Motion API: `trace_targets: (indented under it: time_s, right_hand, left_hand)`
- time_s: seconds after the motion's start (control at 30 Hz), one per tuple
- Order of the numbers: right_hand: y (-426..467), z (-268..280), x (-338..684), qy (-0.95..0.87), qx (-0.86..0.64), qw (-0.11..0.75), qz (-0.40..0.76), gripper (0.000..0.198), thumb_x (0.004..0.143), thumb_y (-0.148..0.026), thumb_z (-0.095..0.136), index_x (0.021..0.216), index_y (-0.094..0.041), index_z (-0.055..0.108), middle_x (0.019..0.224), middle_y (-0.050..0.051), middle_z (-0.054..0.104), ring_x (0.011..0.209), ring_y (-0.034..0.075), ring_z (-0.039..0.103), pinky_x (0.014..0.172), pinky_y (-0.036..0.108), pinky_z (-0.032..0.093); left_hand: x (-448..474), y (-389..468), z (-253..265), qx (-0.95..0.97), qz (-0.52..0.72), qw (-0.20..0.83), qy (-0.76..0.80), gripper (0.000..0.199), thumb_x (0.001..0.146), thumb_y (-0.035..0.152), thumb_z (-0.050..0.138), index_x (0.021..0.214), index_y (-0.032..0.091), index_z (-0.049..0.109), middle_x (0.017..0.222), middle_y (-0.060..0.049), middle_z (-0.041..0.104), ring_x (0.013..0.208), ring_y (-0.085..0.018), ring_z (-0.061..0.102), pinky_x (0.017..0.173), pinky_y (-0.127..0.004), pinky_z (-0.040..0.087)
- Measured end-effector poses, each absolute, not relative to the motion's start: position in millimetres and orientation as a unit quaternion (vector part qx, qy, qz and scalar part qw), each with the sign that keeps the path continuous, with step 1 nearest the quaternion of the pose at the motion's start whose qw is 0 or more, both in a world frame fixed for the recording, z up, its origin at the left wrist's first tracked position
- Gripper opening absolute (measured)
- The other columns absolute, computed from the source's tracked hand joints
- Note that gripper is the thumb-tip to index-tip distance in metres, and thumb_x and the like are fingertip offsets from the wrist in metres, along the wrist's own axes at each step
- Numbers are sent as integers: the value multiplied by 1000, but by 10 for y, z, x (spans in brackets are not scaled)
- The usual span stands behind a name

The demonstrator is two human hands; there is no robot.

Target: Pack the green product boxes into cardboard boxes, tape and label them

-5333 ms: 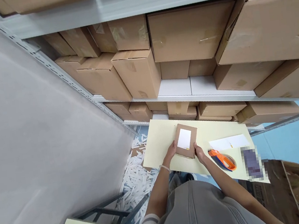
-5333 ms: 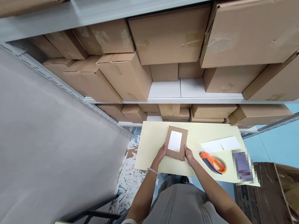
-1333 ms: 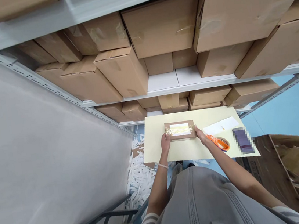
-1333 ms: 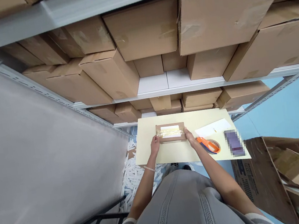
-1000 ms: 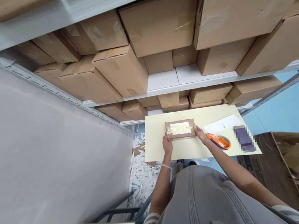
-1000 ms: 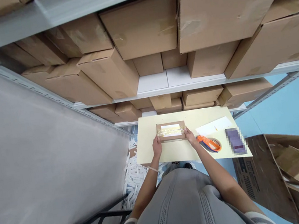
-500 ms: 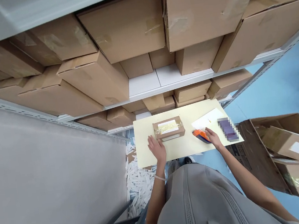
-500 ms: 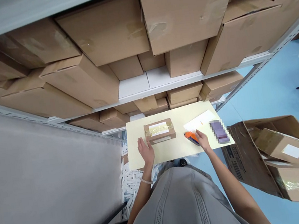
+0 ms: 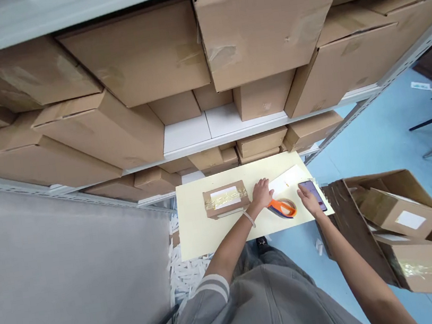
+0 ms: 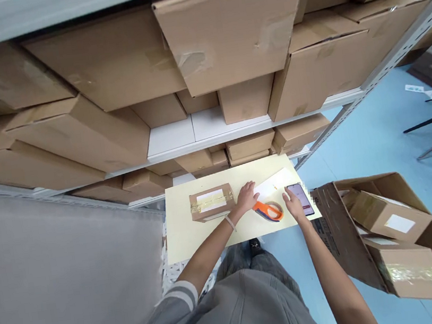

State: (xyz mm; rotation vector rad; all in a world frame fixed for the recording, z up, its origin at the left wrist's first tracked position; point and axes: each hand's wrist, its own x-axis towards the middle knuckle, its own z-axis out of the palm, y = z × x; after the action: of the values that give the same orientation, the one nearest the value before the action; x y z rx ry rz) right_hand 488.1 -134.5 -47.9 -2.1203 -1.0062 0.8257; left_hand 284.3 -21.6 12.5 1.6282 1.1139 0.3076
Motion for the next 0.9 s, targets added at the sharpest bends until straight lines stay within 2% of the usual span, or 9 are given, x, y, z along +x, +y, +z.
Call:
trace_targets:
  time_s: [0.13,0.3,0.5,0.63,0.7,0.77,0.83,0.9]
  right_hand:
    - [-1187,-489,5111,-507,-791,175,295,60,93,-40,36,145,-13,48,152,13,46,143,26,39,116,44,33]
    - [-822,-580,5248,-579,-764,2,284,57,92,-24,36,149,-18,43,159,9,35,149,24,26,118,48,25]
    - [-440,-734,5226,-572,-764,-66,292,62,92,-21,36,154,-16,34,161,12,30,149,25,25,118,48,24]
    - [-361,-816,5237,-562,-769,-86,291,62,94,-21,35,156,-16,28,163,12,26,150,26,23,118,47,24]
    - [-329,-853,5255,-561,-768,-88,297,61,96,-23,33,157,-21,26,163,11,25,148,28,26,115,49,29]
    - [-283,-885,5267,-558,-769,-84,300,59,99,-27,31,158,-27,24,163,11,26,145,30,32,109,51,36]
    - [-224,-907,5260,-551,-776,-82,295,57,100,-32,28,157,-32,25,162,11,28,141,31,39,104,52,41]
    - [-162,-915,5229,-545,-782,-97,288,55,101,-33,26,156,-32,28,162,11,27,138,31,43,102,52,43]
  left_hand:
    - [3276,35,-166,639,71,556,527,66,74,52,73,125,17,49,151,-22,39,149,-40,16,120,-59,5]
    - [3682,90,-536,637,62,526,560,73,71,55,75,126,20,44,154,-21,29,150,-40,8,120,-59,0]
    - [3901,-50,-876,646,105,488,577,75,74,35,77,136,19,37,151,-21,29,149,-41,9,121,-58,-5]
    - [3918,7,-894,673,56,434,596,77,73,25,78,138,20,37,148,-20,34,145,-40,20,121,-58,-5]
    - [3918,103,-876,696,17,399,597,69,73,22,79,132,17,44,143,-22,41,142,-40,27,120,-59,2]
    - [3908,220,-862,706,-14,387,593,51,76,22,77,122,17,54,134,-21,51,136,-39,37,119,-58,12]
    - [3886,336,-853,708,-41,394,585,28,83,24,71,109,19,63,124,-16,60,128,-35,50,117,-53,23]
    - [3857,429,-840,705,-71,398,582,15,89,27,63,101,19,68,118,-13,65,118,-29,59,112,-45,33]
